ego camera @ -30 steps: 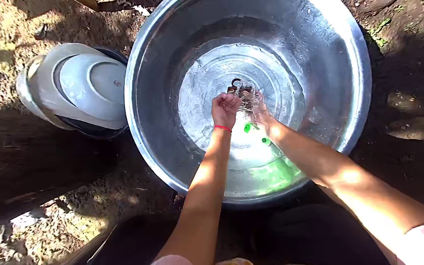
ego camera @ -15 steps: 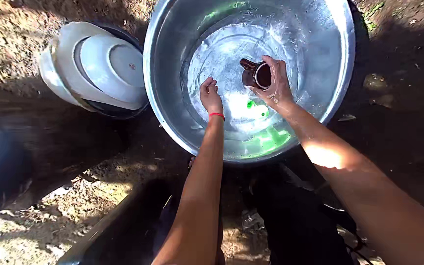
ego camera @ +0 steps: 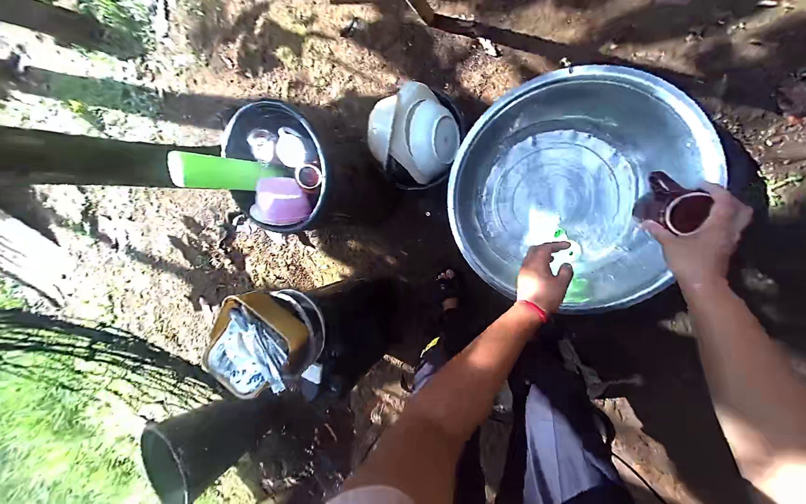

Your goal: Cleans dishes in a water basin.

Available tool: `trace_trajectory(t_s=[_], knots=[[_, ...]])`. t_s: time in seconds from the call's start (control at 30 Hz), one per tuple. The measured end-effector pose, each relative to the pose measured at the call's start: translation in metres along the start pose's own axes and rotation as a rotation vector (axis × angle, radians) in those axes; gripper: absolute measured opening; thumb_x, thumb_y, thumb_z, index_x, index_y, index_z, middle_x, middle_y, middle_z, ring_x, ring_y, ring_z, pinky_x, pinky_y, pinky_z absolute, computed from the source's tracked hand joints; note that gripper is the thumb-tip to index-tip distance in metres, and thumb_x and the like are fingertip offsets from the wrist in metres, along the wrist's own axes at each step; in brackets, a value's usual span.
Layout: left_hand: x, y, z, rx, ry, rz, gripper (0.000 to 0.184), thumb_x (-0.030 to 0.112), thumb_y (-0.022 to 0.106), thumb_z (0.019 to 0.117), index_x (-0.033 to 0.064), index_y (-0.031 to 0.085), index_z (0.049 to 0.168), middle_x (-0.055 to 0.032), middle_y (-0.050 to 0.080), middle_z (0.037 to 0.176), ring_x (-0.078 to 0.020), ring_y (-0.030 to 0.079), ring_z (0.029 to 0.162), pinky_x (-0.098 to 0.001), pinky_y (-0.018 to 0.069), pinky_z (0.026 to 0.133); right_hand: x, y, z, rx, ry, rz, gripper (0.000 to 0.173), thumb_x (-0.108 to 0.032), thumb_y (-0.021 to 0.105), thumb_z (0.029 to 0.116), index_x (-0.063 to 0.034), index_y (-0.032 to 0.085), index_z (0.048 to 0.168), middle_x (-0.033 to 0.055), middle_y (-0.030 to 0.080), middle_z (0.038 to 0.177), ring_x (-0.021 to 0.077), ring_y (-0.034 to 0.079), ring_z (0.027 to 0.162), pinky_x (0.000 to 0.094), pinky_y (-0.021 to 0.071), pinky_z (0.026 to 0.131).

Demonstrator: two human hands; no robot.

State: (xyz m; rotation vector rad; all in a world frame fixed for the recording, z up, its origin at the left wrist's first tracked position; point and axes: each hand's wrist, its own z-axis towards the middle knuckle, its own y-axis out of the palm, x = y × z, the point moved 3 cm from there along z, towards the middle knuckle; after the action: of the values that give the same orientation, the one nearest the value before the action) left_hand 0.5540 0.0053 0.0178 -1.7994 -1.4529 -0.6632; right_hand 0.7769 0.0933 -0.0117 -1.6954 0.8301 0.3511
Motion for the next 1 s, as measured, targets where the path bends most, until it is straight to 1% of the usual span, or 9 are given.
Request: trace_trajectory(t_s=[0.23,0.33,0.47,0.57,0.67,0.73,0.8,0.87,1.0], knots=[[0.024,-0.123,0.007,0.113,0.122,-0.117,0.04,0.004,0.059,0.1008,0.0018,0.058,0.141,-0.0213,0.057,0.143,-0.0342,0.056,0.131,-0.0491,0.0454,0.11,-0.09,0.005,-0.006,-0.008,-0.005,0.117,0.092,-0.016,0.083,0.0814,0.0073,0.03,0.153,0.0349,0.036,0.154,0.0399,0.038,0.145,0.0463,0.0324,0.12],[-0.001,-0.207,0.011,0.28,0.086,-0.27,0.041,0.006,0.057,0.1028,0.0002,0.053,0.143,-0.0211,0.058,0.142,-0.0311,0.061,0.124,-0.0469,0.0508,0.104,-0.163,0.045,-0.029,-0.127,0.187,0.522,0.067,-0.014,0.061,0.1013,-0.0022,0.022,0.155,0.0195,0.046,0.144,0.0214,0.059,0.12,0.0353,0.0561,0.093],[-0.055,-0.353,-0.003,0.616,-0.018,-0.388,0.042,0.011,0.052,0.1053,0.0,0.048,0.146,-0.0213,0.059,0.14,-0.0295,0.062,0.121,-0.0457,0.0518,0.097,-0.247,0.132,-0.048,-0.393,0.402,0.732,0.047,-0.035,0.032,0.1117,-0.0109,0.028,0.152,0.0127,0.056,0.131,0.0222,0.067,0.106,0.0373,0.0602,0.084],[-0.101,-0.468,-0.015,0.944,-0.07,-0.39,0.045,0.007,0.054,0.1027,-0.0084,0.046,0.144,-0.0271,0.06,0.135,-0.0301,0.061,0.123,-0.0426,0.0501,0.103,-0.325,0.208,-0.071,-0.464,0.304,0.568,0.052,-0.02,0.045,0.1085,-0.0079,0.025,0.154,0.0161,0.054,0.125,0.0207,0.066,0.093,0.0367,0.058,0.076],[-0.136,-0.557,-0.023,1.14,-0.161,-0.501,0.055,0.008,0.055,0.1022,-0.0068,0.033,0.151,-0.0285,0.053,0.141,-0.0308,0.058,0.122,-0.0432,0.0502,0.099,-0.391,0.283,-0.093,-0.598,0.034,0.451,0.073,-0.005,0.068,0.0921,-0.0033,0.027,0.152,0.0209,0.051,0.139,0.0253,0.061,0.118,0.0432,0.0547,0.097],[-0.152,-0.601,-0.022,1.2,-0.184,-0.599,0.069,0.007,0.061,0.0976,-0.0018,0.025,0.156,-0.0279,0.047,0.146,-0.0323,0.054,0.126,-0.0458,0.0499,0.099,-0.43,0.329,-0.104,-0.667,-0.226,0.288,0.083,-0.009,0.081,0.0832,-0.002,0.032,0.15,0.0247,0.051,0.143,0.0327,0.057,0.127,0.0497,0.0502,0.103],[-0.163,-0.628,-0.019,1.156,-0.224,-0.598,0.072,0.009,0.062,0.0973,-0.0017,0.024,0.156,-0.0282,0.046,0.148,-0.034,0.052,0.129,-0.049,0.0486,0.1,-0.465,0.369,-0.113,-0.705,-0.432,0.175,0.086,-0.015,0.083,0.0828,-0.0029,0.034,0.153,0.0264,0.047,0.149,0.0369,0.053,0.132,0.052,0.0472,0.107],[-0.168,-0.636,-0.013,1.1,-0.336,-0.614,0.057,0.011,0.058,0.1001,-0.0053,0.035,0.15,-0.0273,0.05,0.142,-0.0332,0.054,0.125,-0.0488,0.0473,0.099,-0.491,0.405,-0.12,-0.699,-0.532,0.106,0.083,-0.014,0.085,0.0812,0.0014,0.041,0.15,0.0306,0.046,0.147,0.043,0.048,0.136,0.0548,0.0424,0.111],[-0.167,-0.621,-0.004,1.043,-0.47,-0.716,0.046,0.012,0.052,0.103,-0.0067,0.04,0.143,-0.0253,0.054,0.133,-0.029,0.056,0.112,-0.0442,0.0468,0.093,-0.521,0.455,-0.121,-0.71,-0.491,-0.101,0.083,-0.023,0.086,0.0818,0.0074,0.043,0.146,0.0341,0.039,0.151,0.0472,0.049,0.134,0.0567,0.0453,0.108]])
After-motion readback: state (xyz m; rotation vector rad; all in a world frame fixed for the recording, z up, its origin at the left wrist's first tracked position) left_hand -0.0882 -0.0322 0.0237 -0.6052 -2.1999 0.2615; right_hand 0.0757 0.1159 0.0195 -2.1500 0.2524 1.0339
